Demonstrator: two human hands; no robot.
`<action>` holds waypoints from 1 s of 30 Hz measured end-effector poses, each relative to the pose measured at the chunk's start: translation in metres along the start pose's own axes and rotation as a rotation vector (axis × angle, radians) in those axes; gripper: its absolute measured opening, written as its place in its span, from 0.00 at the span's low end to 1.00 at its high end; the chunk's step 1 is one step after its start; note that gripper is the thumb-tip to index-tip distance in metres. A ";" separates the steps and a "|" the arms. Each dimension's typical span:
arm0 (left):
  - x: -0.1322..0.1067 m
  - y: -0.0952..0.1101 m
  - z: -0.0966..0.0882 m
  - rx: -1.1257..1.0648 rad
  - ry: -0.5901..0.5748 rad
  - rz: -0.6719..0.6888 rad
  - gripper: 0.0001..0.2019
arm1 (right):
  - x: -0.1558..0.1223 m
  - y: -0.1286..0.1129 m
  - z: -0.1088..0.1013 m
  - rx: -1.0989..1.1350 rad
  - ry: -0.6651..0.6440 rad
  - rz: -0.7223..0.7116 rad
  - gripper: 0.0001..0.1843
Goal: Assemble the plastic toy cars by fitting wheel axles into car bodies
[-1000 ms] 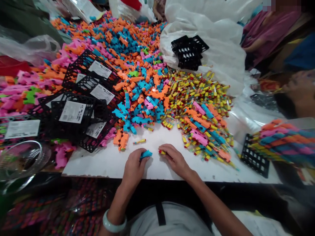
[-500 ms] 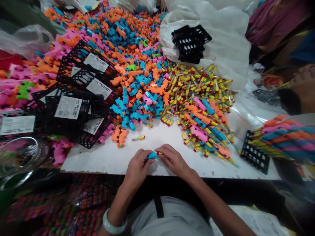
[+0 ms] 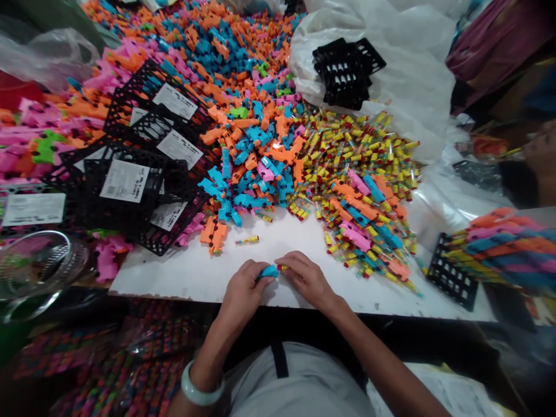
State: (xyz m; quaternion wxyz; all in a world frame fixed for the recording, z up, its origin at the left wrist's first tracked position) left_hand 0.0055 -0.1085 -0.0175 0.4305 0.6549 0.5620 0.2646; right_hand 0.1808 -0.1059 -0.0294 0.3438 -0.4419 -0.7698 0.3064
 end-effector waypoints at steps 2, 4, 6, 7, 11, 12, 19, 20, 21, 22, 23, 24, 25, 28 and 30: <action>0.000 -0.001 0.001 -0.005 -0.004 -0.014 0.09 | 0.000 0.000 -0.001 -0.014 0.002 -0.019 0.14; -0.001 -0.002 0.002 -0.008 -0.015 -0.031 0.09 | 0.000 0.000 -0.001 -0.023 -0.008 -0.062 0.14; -0.001 -0.002 0.003 -0.017 -0.022 -0.048 0.10 | 0.000 0.001 0.000 -0.016 -0.010 -0.088 0.14; -0.001 -0.002 0.003 -0.026 -0.025 -0.057 0.10 | -0.001 0.002 0.000 -0.004 -0.010 -0.089 0.14; -0.001 -0.002 0.001 -0.072 -0.023 -0.085 0.10 | -0.001 0.006 0.000 0.058 -0.003 -0.050 0.15; -0.001 -0.001 0.001 -0.080 -0.024 -0.087 0.10 | -0.001 0.006 0.000 0.063 0.001 -0.040 0.15; 0.000 -0.004 0.000 -0.141 0.011 -0.120 0.09 | 0.001 0.003 0.001 0.030 -0.038 -0.070 0.14; 0.000 -0.004 0.000 -0.164 0.021 -0.133 0.09 | 0.001 0.002 0.000 0.025 -0.046 -0.089 0.13; 0.000 -0.005 0.001 -0.202 0.036 -0.155 0.09 | 0.001 0.000 0.000 0.019 -0.055 -0.110 0.13; -0.001 -0.005 0.002 -0.257 0.047 -0.189 0.09 | 0.001 -0.002 -0.001 0.008 -0.066 -0.129 0.13; -0.003 -0.006 0.003 -0.326 0.051 -0.235 0.10 | 0.001 -0.004 -0.001 -0.013 -0.077 -0.144 0.12; -0.004 -0.007 0.004 -0.400 0.046 -0.286 0.11 | 0.000 -0.005 -0.002 -0.044 -0.085 -0.158 0.13; -0.006 -0.007 0.006 -0.467 0.034 -0.336 0.12 | -0.001 -0.008 -0.002 -0.081 -0.088 -0.172 0.13; -0.013 -0.008 0.012 -0.586 -0.026 -0.440 0.15 | -0.006 -0.015 0.002 -0.206 -0.054 -0.243 0.09; -0.015 -0.007 0.015 -0.581 -0.068 -0.467 0.14 | -0.011 -0.019 0.008 -0.266 -0.013 -0.278 0.08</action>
Point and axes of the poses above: each hand's wrist, its own x-axis towards the middle knuckle, its own z-axis out of the palm, y = z × x, the point moved 3 cm from there along x, towards the middle knuckle, and after that the axes turned 4 degrees about -x, right-handed, at the moved point
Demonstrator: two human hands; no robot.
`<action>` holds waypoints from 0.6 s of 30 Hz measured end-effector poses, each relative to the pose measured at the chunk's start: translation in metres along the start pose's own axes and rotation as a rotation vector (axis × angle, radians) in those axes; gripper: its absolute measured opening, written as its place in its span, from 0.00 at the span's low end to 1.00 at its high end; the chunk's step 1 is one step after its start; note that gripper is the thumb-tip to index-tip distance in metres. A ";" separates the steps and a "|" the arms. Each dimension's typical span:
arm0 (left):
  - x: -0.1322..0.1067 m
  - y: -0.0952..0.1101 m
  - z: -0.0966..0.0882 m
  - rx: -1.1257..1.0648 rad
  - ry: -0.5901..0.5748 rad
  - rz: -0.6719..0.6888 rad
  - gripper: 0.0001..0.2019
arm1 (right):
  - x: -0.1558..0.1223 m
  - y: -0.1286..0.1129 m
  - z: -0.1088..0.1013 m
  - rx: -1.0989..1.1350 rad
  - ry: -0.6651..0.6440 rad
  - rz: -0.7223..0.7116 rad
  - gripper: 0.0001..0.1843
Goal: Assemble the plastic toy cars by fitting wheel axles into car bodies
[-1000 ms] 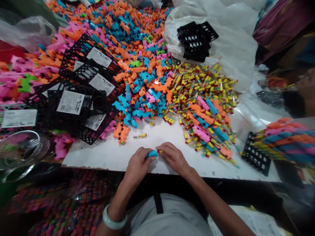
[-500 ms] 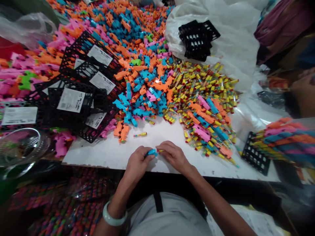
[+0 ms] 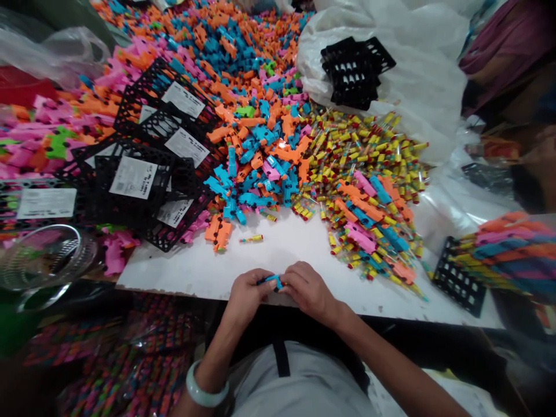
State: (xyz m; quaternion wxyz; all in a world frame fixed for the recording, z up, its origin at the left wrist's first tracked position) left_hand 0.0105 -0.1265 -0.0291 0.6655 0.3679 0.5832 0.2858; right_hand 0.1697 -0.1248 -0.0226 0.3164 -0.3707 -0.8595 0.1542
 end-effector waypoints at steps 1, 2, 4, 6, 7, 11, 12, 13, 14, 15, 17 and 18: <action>0.000 0.001 0.001 0.044 -0.016 -0.002 0.14 | -0.001 -0.002 0.002 -0.018 0.010 0.007 0.08; 0.000 0.004 0.002 0.121 -0.039 0.017 0.13 | -0.003 -0.002 0.004 -0.028 0.012 0.020 0.08; 0.003 0.015 0.001 0.328 -0.072 0.137 0.13 | -0.005 0.001 0.000 -0.055 -0.004 0.027 0.08; 0.009 0.031 -0.007 0.513 -0.017 0.341 0.15 | -0.006 0.013 -0.021 -0.162 0.039 0.006 0.07; 0.012 0.040 -0.015 0.588 0.074 0.453 0.16 | -0.007 0.022 -0.039 -0.253 0.103 0.016 0.06; 0.025 0.058 -0.053 0.947 0.629 0.627 0.17 | -0.007 0.065 -0.115 -0.659 0.484 0.316 0.18; 0.028 0.057 -0.058 1.043 0.704 0.605 0.17 | -0.004 0.069 -0.123 -0.711 0.551 0.388 0.22; 0.031 0.054 -0.060 1.121 0.737 0.584 0.17 | 0.001 0.070 -0.123 -0.720 0.584 0.424 0.24; 0.033 0.050 -0.059 1.177 0.738 0.576 0.18 | 0.009 0.066 -0.114 -0.683 0.574 0.427 0.22; 0.034 0.046 -0.057 1.203 0.728 0.587 0.18 | 0.019 0.059 -0.098 -0.610 0.517 0.406 0.18; 0.034 0.037 -0.050 1.190 0.712 0.631 0.19 | 0.043 0.040 -0.047 -0.408 0.257 0.343 0.14; 0.033 0.032 -0.047 1.161 0.701 0.652 0.20 | 0.053 0.029 -0.020 -0.335 0.106 0.334 0.15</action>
Point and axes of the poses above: each hand's wrist, its own x-axis towards the middle knuckle, its own z-axis out of the palm, y = z × x, the point moved 3 cm from there along x, towards the middle knuckle, and after that the axes turned 4 degrees about -x, right-handed, at the moved point
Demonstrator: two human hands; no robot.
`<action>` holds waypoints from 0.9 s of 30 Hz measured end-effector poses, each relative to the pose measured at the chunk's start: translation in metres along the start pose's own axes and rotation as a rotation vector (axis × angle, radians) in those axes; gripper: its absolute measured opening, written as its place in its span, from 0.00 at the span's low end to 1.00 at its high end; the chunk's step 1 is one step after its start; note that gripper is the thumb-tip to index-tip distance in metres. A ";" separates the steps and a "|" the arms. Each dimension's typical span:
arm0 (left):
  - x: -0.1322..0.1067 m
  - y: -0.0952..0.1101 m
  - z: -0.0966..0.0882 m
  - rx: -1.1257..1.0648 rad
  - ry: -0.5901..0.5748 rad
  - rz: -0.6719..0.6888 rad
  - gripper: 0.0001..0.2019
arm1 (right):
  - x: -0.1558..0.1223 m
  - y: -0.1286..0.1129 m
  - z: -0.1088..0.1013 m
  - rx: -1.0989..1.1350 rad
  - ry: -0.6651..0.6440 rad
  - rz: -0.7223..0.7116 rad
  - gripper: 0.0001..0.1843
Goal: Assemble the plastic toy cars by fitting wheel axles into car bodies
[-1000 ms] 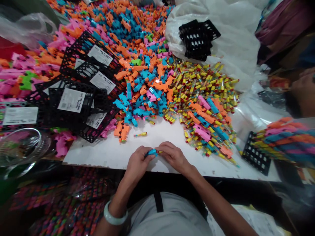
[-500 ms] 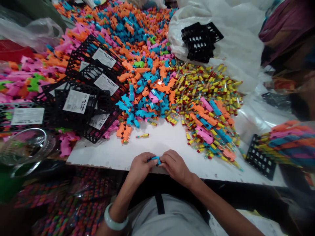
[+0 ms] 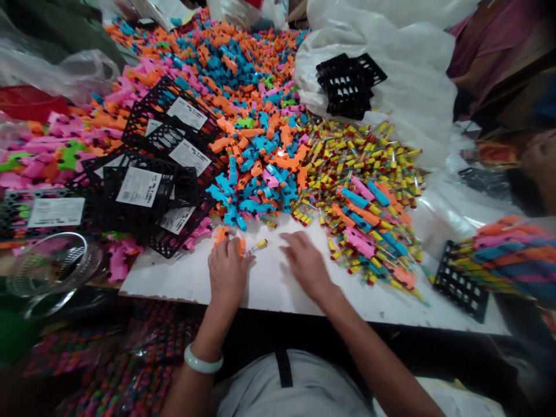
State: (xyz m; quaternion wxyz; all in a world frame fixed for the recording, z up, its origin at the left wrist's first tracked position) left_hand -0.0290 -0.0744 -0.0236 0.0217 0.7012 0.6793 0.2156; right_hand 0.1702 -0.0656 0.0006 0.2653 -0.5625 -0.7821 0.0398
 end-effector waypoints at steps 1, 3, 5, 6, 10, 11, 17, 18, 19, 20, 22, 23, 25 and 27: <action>-0.004 0.000 0.002 -0.045 0.003 0.006 0.20 | 0.001 -0.019 0.020 0.001 -0.126 -0.033 0.16; -0.009 -0.004 0.003 -0.158 -0.008 0.004 0.20 | 0.002 -0.043 0.045 -0.034 -0.265 -0.054 0.16; -0.010 -0.013 0.001 -0.287 -0.043 -0.034 0.18 | 0.000 -0.045 0.054 -0.063 -0.316 -0.042 0.12; -0.009 -0.017 0.000 -0.348 -0.073 -0.061 0.17 | -0.002 -0.040 0.053 -0.055 -0.317 -0.031 0.09; -0.010 -0.017 -0.007 -0.511 -0.208 -0.056 0.12 | -0.011 -0.013 0.034 0.166 -0.215 -0.011 0.08; -0.011 -0.013 -0.008 -0.542 -0.230 -0.029 0.12 | -0.013 -0.010 0.029 0.255 -0.198 -0.014 0.08; -0.023 0.015 -0.009 -0.701 -0.274 -0.030 0.14 | -0.029 -0.011 0.019 0.515 -0.280 0.060 0.10; -0.024 0.017 -0.008 -0.716 -0.286 -0.032 0.14 | -0.031 -0.011 0.019 0.513 -0.295 0.052 0.11; -0.025 0.018 -0.008 -0.727 -0.297 -0.029 0.14 | -0.032 -0.011 0.018 0.513 -0.304 0.037 0.12; -0.026 0.019 -0.008 -0.735 -0.305 -0.023 0.14 | -0.033 -0.010 0.018 0.517 -0.309 0.021 0.12; -0.026 0.021 -0.008 -0.732 -0.304 -0.012 0.14 | -0.033 -0.006 0.018 0.529 -0.319 0.003 0.12; -0.026 0.021 -0.008 -0.721 -0.298 -0.009 0.14 | -0.033 -0.004 0.018 0.531 -0.321 -0.002 0.12; -0.026 0.022 -0.007 -0.698 -0.285 -0.006 0.14 | -0.033 -0.001 0.017 0.529 -0.322 -0.015 0.12; -0.026 0.023 -0.006 -0.685 -0.284 0.004 0.14 | -0.032 0.000 0.017 0.527 -0.325 -0.033 0.12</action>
Point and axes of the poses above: each hand's wrist, its own x-axis towards the middle knuckle, its own z-axis out of the palm, y = z × x, the point moved 3 cm from there along x, towards the middle knuckle, and after that the axes turned 4 degrees about -x, right-handed, at the moved point
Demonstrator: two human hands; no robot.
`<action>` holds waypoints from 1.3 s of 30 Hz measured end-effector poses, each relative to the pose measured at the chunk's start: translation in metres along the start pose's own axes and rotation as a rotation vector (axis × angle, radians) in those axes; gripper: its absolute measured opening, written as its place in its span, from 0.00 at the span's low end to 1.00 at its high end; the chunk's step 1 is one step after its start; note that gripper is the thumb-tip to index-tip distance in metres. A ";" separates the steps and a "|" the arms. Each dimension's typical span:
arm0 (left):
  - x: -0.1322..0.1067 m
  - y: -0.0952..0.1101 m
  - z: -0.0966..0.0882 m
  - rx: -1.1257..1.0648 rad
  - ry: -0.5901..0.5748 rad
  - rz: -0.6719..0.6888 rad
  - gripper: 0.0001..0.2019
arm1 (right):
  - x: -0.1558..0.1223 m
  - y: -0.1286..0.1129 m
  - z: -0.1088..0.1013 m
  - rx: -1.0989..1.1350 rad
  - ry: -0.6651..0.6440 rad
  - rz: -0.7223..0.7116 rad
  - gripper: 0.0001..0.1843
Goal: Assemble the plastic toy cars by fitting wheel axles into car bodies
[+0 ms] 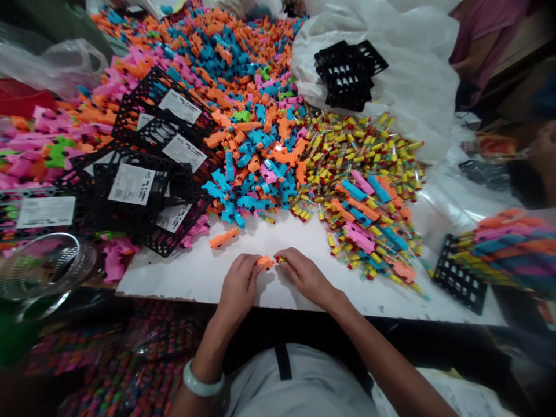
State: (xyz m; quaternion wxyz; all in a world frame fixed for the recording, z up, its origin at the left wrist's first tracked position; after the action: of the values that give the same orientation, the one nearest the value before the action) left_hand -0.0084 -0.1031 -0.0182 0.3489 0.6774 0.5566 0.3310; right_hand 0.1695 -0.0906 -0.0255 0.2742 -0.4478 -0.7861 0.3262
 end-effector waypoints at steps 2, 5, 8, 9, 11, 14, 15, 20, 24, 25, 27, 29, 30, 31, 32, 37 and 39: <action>0.000 0.000 0.002 0.007 -0.014 0.012 0.14 | 0.000 0.000 0.000 -0.004 -0.009 -0.010 0.12; 0.001 0.000 0.004 0.024 -0.020 0.029 0.14 | 0.001 0.000 0.001 -0.029 -0.026 -0.034 0.12; 0.001 0.000 0.003 0.030 -0.023 0.042 0.13 | 0.002 0.000 -0.001 -0.075 -0.047 -0.076 0.13; 0.001 0.001 0.003 0.027 -0.030 0.050 0.13 | 0.002 0.000 -0.002 -0.097 -0.069 -0.097 0.13; 0.000 0.001 0.002 0.020 -0.047 0.063 0.13 | 0.002 -0.001 -0.003 -0.158 -0.134 -0.145 0.12; -0.001 0.001 0.003 0.004 -0.067 0.027 0.13 | -0.001 -0.005 -0.004 -0.262 -0.200 -0.221 0.11; -0.001 0.001 0.004 -0.003 -0.068 0.000 0.13 | -0.002 -0.006 -0.003 -0.293 -0.193 -0.236 0.10; 0.000 0.003 0.004 -0.031 -0.104 -0.107 0.12 | -0.010 -0.008 0.005 -0.498 -0.045 -0.287 0.14; 0.000 0.010 0.009 0.000 -0.192 -0.109 0.12 | -0.017 -0.006 0.015 -0.570 -0.018 -0.362 0.17; -0.001 0.012 0.011 0.011 -0.227 -0.099 0.12 | -0.019 -0.005 0.015 -0.575 -0.026 -0.377 0.16; 0.001 0.016 0.015 0.003 -0.269 -0.062 0.13 | -0.022 -0.001 0.007 -0.595 -0.041 -0.395 0.15; 0.007 0.018 0.009 -0.019 -0.205 0.004 0.14 | -0.026 0.005 -0.019 -0.659 0.000 -0.376 0.14; 0.012 0.017 0.001 -0.011 -0.116 0.039 0.14 | -0.027 0.009 -0.038 -0.719 0.068 -0.338 0.14; 0.017 0.014 -0.009 0.023 0.001 0.068 0.16 | -0.029 0.013 -0.062 -0.791 0.166 -0.280 0.13; 0.023 0.009 -0.021 0.088 0.133 0.077 0.18 | -0.030 0.016 -0.087 -0.875 0.310 -0.192 0.13; 0.040 -0.027 -0.051 0.500 0.399 -0.122 0.17 | -0.021 0.027 -0.150 -1.021 0.759 0.145 0.19; 0.040 -0.034 -0.039 0.498 0.341 -0.142 0.16 | 0.000 0.032 -0.128 -0.902 0.617 0.090 0.17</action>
State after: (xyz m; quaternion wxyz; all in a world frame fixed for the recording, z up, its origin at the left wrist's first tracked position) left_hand -0.0527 -0.0550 -0.0237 0.0961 0.6363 0.7169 0.2681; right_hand 0.2787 -0.0442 0.0315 0.2586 -0.6292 -0.7109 -0.1784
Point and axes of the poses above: each hand's wrist, its own x-axis towards the middle knuckle, its own z-axis out of the palm, y = z × x, the point moved 3 cm from there along x, towards the middle knuckle, and after that the axes turned 4 degrees about -x, right-handed, at the moved point
